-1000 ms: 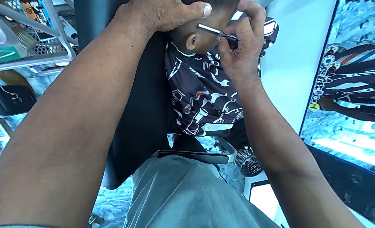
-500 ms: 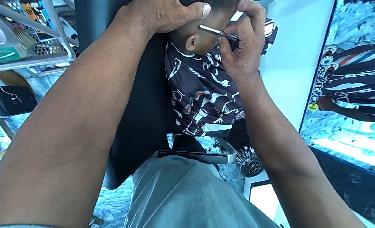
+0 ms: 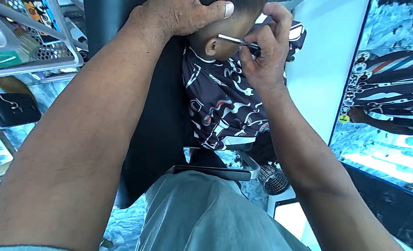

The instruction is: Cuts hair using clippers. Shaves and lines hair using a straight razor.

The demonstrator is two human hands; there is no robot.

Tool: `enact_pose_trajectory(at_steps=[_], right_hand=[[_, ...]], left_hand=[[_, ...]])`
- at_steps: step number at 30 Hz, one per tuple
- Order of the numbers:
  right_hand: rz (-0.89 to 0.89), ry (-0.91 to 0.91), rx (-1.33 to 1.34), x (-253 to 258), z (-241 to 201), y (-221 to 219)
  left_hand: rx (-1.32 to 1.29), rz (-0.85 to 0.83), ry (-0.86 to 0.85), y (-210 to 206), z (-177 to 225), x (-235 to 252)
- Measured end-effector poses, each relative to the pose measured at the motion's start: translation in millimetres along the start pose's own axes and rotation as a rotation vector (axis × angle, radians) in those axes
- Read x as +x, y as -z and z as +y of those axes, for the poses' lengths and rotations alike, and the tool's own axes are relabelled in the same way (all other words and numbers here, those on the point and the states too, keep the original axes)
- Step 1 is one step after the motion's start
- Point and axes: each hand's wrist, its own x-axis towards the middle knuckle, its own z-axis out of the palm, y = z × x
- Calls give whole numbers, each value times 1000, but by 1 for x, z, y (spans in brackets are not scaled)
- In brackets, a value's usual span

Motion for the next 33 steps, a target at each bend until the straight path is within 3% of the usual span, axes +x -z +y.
enact_pose_trajectory(at_steps=[25, 29, 33], right_hand=[[-38, 59, -81, 17, -5, 6], [-67, 38, -109, 16, -9, 10], [7, -67, 42, 21, -25, 33]], left_hand=[[-46, 4, -49, -4, -6, 7], [-34, 24, -52, -4, -6, 6], [-52, 13, -71, -4, -4, 4]])
